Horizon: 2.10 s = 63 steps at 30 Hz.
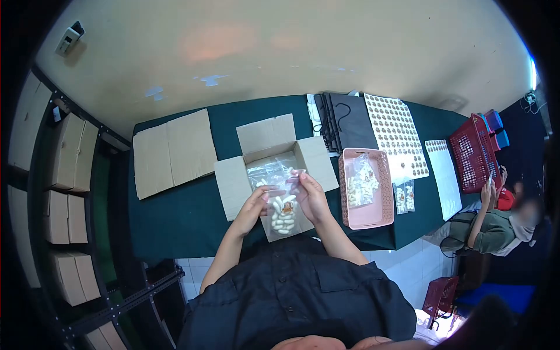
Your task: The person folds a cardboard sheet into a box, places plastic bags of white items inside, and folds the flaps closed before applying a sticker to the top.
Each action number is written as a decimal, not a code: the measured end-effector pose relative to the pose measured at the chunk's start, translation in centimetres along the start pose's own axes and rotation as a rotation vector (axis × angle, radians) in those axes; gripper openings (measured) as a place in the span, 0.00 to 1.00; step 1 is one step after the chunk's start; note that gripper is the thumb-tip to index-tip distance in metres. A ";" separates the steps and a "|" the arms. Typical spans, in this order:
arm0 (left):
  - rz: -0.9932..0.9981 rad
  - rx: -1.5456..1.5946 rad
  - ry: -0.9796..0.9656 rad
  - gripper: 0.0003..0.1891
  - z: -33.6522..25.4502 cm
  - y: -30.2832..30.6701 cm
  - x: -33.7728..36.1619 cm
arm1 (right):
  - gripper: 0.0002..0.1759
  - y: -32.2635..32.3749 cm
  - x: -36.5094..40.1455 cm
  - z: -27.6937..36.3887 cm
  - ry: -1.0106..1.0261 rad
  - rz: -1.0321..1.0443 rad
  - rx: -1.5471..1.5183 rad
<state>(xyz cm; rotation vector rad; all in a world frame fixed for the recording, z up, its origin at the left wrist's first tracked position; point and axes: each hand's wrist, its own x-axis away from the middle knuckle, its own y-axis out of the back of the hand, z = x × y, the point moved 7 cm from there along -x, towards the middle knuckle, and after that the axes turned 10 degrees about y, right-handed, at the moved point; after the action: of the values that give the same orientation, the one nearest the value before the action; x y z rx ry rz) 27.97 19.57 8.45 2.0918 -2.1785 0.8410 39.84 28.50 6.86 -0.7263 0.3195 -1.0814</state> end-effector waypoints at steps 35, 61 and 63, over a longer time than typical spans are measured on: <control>-0.223 -1.022 -0.244 0.21 2.5 4.4 -9.1 | 0.30 8.2 -1.0 10.2 0.684 -0.326 1.737; 0.029 -0.091 -0.338 0.38 -1.7 -4.7 -4.7 | 0.12 -4.9 3.1 8.6 0.865 0.141 1.302; -0.123 0.102 -0.320 0.32 -2.0 -3.7 -4.4 | 0.15 -5.8 3.3 7.7 0.758 0.064 1.088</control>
<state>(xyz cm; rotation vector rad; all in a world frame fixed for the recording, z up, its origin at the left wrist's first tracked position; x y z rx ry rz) 31.14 24.55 9.94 2.5362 -2.1536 0.6591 41.77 26.93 16.73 0.6806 0.3262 -1.2336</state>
